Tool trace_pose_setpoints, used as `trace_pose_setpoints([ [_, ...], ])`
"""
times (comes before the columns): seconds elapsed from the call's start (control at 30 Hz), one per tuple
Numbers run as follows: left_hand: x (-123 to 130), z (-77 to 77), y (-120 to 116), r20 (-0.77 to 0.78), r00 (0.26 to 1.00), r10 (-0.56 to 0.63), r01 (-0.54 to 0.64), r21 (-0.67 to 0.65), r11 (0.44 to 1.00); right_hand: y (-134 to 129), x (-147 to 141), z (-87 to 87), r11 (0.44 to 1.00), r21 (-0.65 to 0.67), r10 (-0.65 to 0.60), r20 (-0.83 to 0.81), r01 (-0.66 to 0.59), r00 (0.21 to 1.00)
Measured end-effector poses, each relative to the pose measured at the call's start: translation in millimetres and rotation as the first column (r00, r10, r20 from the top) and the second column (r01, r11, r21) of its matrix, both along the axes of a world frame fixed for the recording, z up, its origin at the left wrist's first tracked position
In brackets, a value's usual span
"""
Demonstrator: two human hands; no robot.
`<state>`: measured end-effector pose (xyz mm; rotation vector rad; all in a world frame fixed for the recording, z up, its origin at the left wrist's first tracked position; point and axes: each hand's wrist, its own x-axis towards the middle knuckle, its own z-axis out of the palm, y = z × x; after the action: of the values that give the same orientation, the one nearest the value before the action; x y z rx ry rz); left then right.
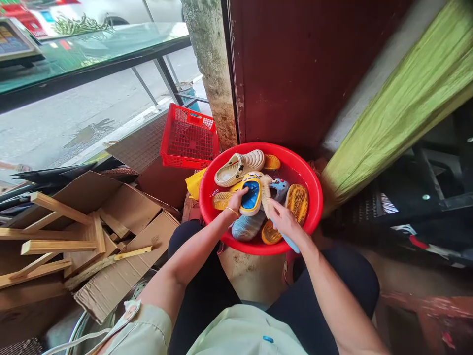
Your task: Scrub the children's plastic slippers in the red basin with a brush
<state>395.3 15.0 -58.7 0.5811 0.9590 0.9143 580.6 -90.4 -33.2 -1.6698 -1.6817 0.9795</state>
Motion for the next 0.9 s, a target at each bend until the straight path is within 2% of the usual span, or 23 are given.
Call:
trace_pose_setpoints([
  [0.13,-6.8,2.2,12.9,-0.010,0.999,0.050,-0.050,-0.055,0.997,-23.4,-0.4,8.2,0.974,0.125,0.181,0.074,-0.190,0.981],
  [0.2,-6.8,-0.1,16.2,-0.074,0.993,0.091,-0.088,0.036,0.995,-31.7,2.5,13.0,0.960,0.120,0.235,0.157,-0.255,0.959],
  [0.3,-2.4,-6.0,14.9,-0.207,0.961,0.180,-0.114,0.295,0.949,-37.3,2.8,18.5,0.943,0.041,0.305,0.290,-0.331,0.907],
  [0.37,2.6,-10.7,8.9,-0.321,0.926,0.198,-0.046,0.424,0.904,-34.0,-1.2,19.7,0.947,-0.043,0.310,0.390,-0.320,0.867],
  [0.47,11.9,-17.5,-8.6,-0.528,0.832,0.169,0.136,0.491,0.861,-15.9,-9.3,17.2,0.972,-0.112,0.234,0.470,-0.206,0.851],
  [0.57,20.6,-20.7,-28.8,-0.660,0.741,0.120,0.286,0.473,0.833,9.2,-14.9,12.7,0.994,-0.084,0.104,0.457,-0.074,0.883],
  [0.63,23.4,-20.2,-36.2,-0.690,0.716,0.111,0.321,0.466,0.825,21.4,-16.9,10.8,0.998,-0.056,0.014,0.447,0.012,0.894],
  [0.7,22.7,-19.1,-35.6,-0.694,0.709,0.124,0.326,0.479,0.815,25.9,-18.1,10.8,0.998,-0.050,-0.010,0.404,0.033,0.915],
  [0.8,17.0,-20.1,-23.4,-0.690,0.707,0.154,0.309,0.498,0.811,16.9,-17.6,15.1,0.992,-0.103,0.095,0.267,-0.070,0.959],
  [0.9,11.1,-24.7,-8.0,-0.684,0.709,0.172,0.240,0.463,0.853,-5.0,-14.6,23.2,0.965,-0.162,0.236,0.175,-0.208,0.956],
])
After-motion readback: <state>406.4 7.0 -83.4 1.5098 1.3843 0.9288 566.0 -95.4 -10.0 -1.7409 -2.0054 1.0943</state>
